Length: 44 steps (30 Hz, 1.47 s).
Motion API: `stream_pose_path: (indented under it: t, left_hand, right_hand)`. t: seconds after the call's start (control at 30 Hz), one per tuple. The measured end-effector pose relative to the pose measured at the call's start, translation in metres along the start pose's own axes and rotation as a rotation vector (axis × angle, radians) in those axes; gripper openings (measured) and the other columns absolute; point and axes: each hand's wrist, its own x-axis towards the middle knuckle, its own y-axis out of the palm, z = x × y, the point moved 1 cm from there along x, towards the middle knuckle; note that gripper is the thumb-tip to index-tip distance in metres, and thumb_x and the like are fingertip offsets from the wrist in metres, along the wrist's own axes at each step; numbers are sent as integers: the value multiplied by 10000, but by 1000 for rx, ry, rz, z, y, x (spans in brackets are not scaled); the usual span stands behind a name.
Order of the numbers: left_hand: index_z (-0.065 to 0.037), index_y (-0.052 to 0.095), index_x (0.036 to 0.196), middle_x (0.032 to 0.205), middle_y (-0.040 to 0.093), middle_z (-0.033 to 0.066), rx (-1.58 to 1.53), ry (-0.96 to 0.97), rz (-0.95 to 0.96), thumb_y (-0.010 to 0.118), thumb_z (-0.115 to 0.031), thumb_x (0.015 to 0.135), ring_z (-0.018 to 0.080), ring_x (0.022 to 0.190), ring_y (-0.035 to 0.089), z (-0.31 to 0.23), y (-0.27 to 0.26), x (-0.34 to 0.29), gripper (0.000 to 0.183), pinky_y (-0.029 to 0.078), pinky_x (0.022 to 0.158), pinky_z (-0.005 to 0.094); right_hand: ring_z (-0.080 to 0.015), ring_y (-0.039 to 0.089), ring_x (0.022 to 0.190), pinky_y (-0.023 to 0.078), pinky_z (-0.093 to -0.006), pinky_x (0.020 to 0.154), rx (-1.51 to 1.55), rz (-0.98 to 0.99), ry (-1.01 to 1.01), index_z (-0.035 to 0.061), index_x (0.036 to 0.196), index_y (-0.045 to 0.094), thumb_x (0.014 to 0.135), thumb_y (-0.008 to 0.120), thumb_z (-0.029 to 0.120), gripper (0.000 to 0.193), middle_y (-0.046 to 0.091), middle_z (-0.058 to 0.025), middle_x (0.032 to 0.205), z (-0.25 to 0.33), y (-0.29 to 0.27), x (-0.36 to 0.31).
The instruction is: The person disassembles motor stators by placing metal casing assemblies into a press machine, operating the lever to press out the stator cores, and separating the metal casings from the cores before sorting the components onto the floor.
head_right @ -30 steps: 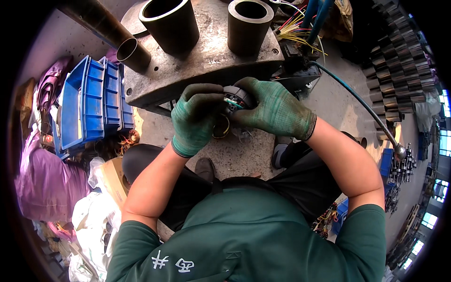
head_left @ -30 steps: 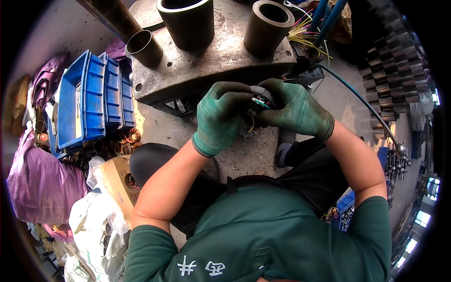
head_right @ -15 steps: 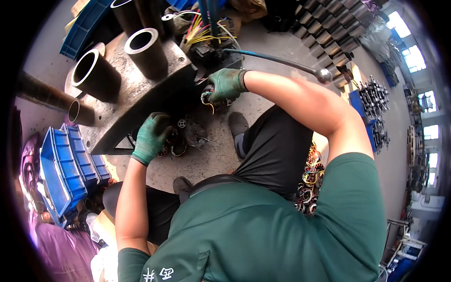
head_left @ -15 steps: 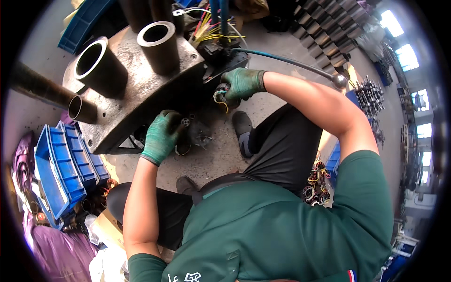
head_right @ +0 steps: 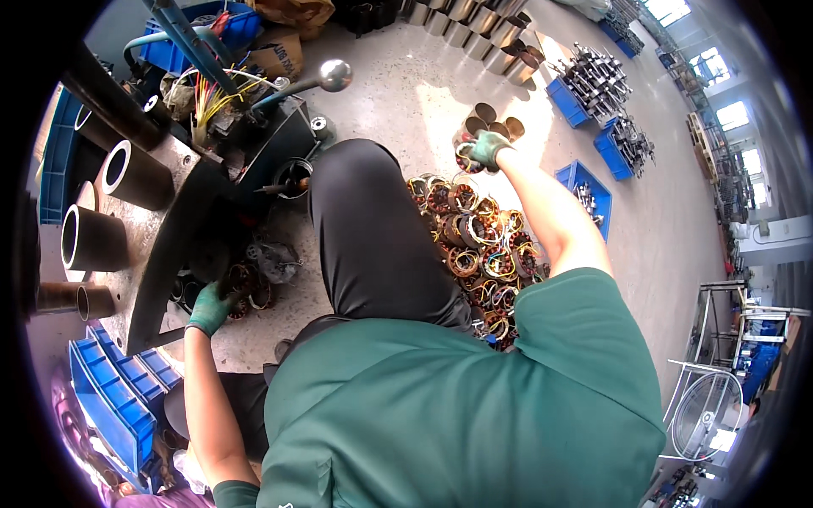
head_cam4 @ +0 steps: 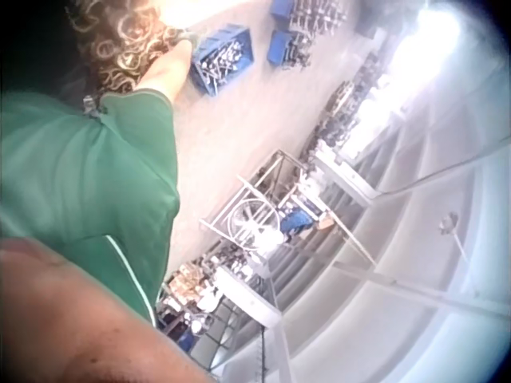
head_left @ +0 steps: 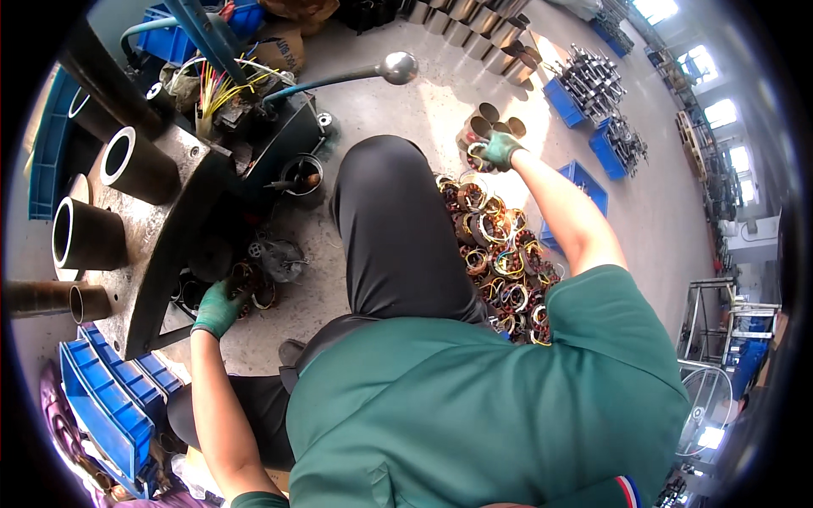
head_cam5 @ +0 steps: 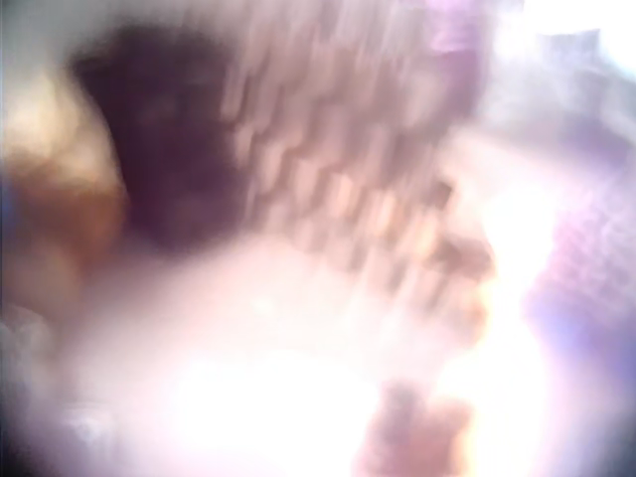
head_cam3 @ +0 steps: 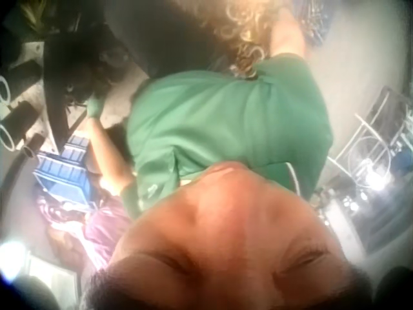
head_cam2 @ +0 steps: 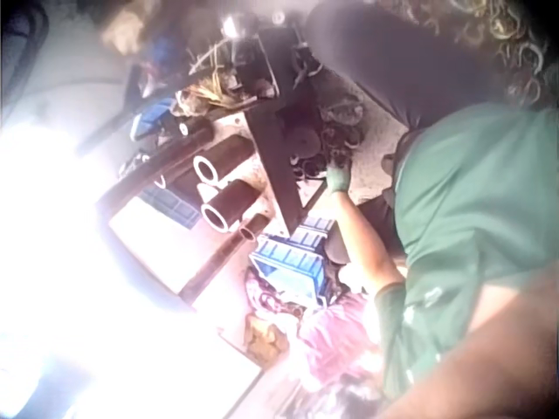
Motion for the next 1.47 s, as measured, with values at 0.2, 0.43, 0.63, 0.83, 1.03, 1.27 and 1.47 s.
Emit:
stream_pose_path:
  t: [0.2, 0.43, 0.63, 0.83, 1.03, 1.27, 1.47]
  left_hand:
    - [-16, 699, 1245, 1161, 738, 239, 38, -47, 53, 736, -236, 903, 404, 1076, 706, 17, 11, -11, 408, 553, 915, 457]
    - [-4, 699, 1238, 1159, 738, 245, -8, -53, 13, 728, -268, 925, 405, 1069, 712, 63, 33, -7, 410, 559, 914, 452]
    - [8, 686, 1230, 1145, 744, 248, 112, -158, 86, 719, -234, 918, 404, 1062, 714, 39, 26, -27, 396, 556, 913, 452]
    - [-24, 675, 1300, 1217, 737, 223, 94, -221, 136, 730, -161, 870, 394, 1122, 700, 21, 23, -36, 455, 551, 939, 439]
    - [-29, 673, 1313, 1215, 731, 241, 109, -230, 102, 754, -193, 852, 427, 1134, 684, 38, 31, -39, 496, 554, 926, 460]
    - [37, 672, 1279, 1195, 741, 246, 109, -364, 56, 773, -194, 865, 379, 1100, 718, 48, 12, -74, 485, 561, 935, 437]
    - [9, 676, 1272, 1163, 746, 187, -135, -29, -205, 700, -130, 947, 296, 1056, 711, 20, 3, -41, 354, 550, 934, 380]
  right_hand:
    - [-323, 730, 594, 633, -447, 468, 1400, -203, 497, -20, 1182, 625, 827, 720, 102, 387, 718, -189, 891, -24, 139, -37]
    - [-307, 743, 614, 626, -423, 523, 1343, -112, 705, -2, 1220, 661, 833, 749, 195, 443, 755, -234, 978, -64, 213, -58]
    - [-380, 691, 1211, 554, -450, 1017, 835, -258, 923, 45, 1304, 687, 818, 789, 401, 611, 718, -252, 1261, -66, 254, -44]
    - [-349, 649, 1302, 539, -456, 1074, 921, -51, 897, 86, 1365, 679, 884, 769, 310, 538, 666, -199, 1397, -71, 293, 2]
    - [-331, 674, 1253, 540, -439, 1045, 795, 64, 727, 99, 1304, 732, 938, 677, 417, 488, 697, -190, 1341, -102, 377, 76]
    - [-276, 688, 1167, 518, -420, 1041, 728, 311, 323, 73, 1300, 740, 929, 700, 361, 471, 725, -137, 1317, -41, 341, 82]
    - [-212, 672, 1085, 536, -427, 956, 1017, 324, 532, 93, 1358, 662, 959, 703, 384, 496, 689, -155, 1308, -119, 332, -5]
